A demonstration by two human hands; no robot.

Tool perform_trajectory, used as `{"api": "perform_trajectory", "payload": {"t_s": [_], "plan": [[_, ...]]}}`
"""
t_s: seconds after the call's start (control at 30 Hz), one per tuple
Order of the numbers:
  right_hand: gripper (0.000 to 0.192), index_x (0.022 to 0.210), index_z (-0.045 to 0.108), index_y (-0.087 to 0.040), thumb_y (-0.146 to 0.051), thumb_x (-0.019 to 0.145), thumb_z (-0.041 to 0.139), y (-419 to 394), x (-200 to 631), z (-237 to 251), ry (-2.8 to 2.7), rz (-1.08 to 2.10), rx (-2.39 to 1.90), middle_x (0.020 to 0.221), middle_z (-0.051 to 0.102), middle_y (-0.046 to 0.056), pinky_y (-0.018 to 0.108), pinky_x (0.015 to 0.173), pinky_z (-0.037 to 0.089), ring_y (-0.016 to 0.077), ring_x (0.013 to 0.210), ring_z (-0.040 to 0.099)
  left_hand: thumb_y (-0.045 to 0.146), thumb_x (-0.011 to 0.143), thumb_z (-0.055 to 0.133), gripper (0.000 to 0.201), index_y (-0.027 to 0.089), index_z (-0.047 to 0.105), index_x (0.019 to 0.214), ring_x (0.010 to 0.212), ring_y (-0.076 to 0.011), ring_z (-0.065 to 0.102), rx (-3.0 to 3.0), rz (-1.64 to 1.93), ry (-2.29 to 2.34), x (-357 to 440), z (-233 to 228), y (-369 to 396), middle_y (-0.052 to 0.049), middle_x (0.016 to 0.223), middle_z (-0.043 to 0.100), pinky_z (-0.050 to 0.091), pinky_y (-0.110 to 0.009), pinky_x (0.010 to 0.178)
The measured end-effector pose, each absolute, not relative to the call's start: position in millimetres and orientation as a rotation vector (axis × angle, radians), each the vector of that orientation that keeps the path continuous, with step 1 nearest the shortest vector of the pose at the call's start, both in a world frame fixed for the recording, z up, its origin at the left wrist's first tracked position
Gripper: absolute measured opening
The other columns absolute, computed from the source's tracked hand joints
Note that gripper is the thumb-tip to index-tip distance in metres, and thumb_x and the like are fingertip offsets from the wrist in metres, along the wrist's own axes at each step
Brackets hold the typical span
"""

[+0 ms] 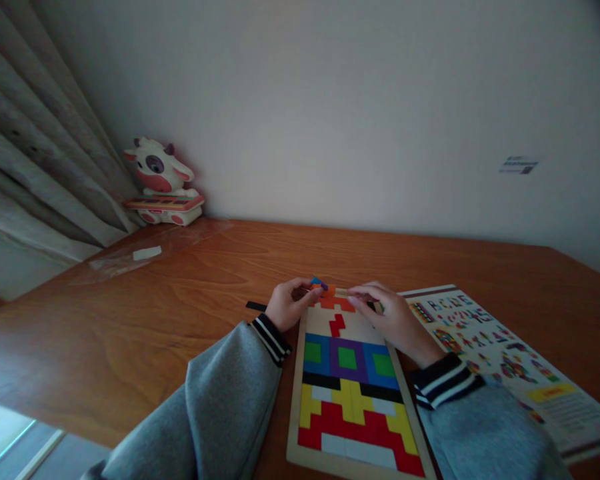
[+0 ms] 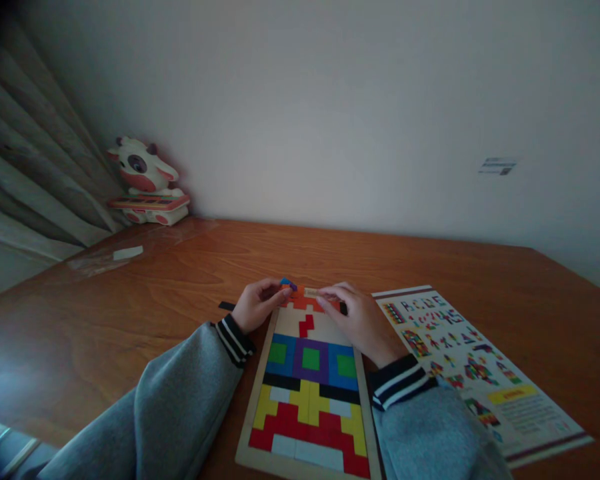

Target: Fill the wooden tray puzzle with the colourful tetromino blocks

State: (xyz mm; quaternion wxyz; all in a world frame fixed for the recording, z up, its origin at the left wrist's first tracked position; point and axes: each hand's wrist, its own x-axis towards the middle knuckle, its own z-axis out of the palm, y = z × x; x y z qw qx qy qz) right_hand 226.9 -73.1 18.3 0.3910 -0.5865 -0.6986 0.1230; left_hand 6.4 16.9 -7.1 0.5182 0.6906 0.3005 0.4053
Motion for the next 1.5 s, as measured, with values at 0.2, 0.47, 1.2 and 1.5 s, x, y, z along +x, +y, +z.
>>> {"api": "perform_trajectory", "payload": {"t_s": [0.2,0.47,1.2,1.5], "plan": [[0.025,0.099,0.070,-0.024,-0.045,0.085,0.066,-80,198,29,-1.587,0.580,-1.433,0.095,0.075,0.005,0.035,0.078,0.053,0.0203,0.086,0.069,0.047,0.076,0.077,0.042,0.012,0.071,0.098,0.083,-0.0203,0.071,1.603,0.912,0.644,7,-3,12,-0.012,0.096,0.076,0.056,-0.030,0.076],[0.023,0.088,0.068,-0.022,-0.045,0.086,0.064,-76,197,21,-1.518,0.675,-1.385,0.089,0.074,0.004,0.033,0.071,0.052,0.0190,0.080,0.067,0.043,0.075,0.079,0.036,0.012,0.070,0.091,0.077,-0.0181,0.071,1.531,0.891,0.529,9,3,6,-0.009,0.086,0.075,0.056,-0.031,0.074],[0.016,0.088,0.070,-0.023,-0.038,0.084,0.067,-76,190,22,-1.541,0.615,-1.316,0.088,0.075,0.004,0.034,0.073,0.056,0.0181,0.079,0.069,0.041,0.074,0.081,0.036,0.012,0.068,0.091,0.077,-0.0162,0.070,1.520,0.833,0.505,8,-2,7,-0.009,0.092,0.073,0.056,-0.028,0.073],[0.030,0.096,0.069,-0.022,-0.049,0.084,0.067,-72,237,25,-1.407,0.512,-1.431,0.095,0.074,0.006,0.036,0.079,0.054,0.0204,0.086,0.068,0.042,0.077,0.078,0.036,0.012,0.069,0.093,0.082,-0.0191,0.072,1.456,1.043,0.605,8,5,11,-0.011,0.094,0.076,0.057,-0.030,0.077]]}}
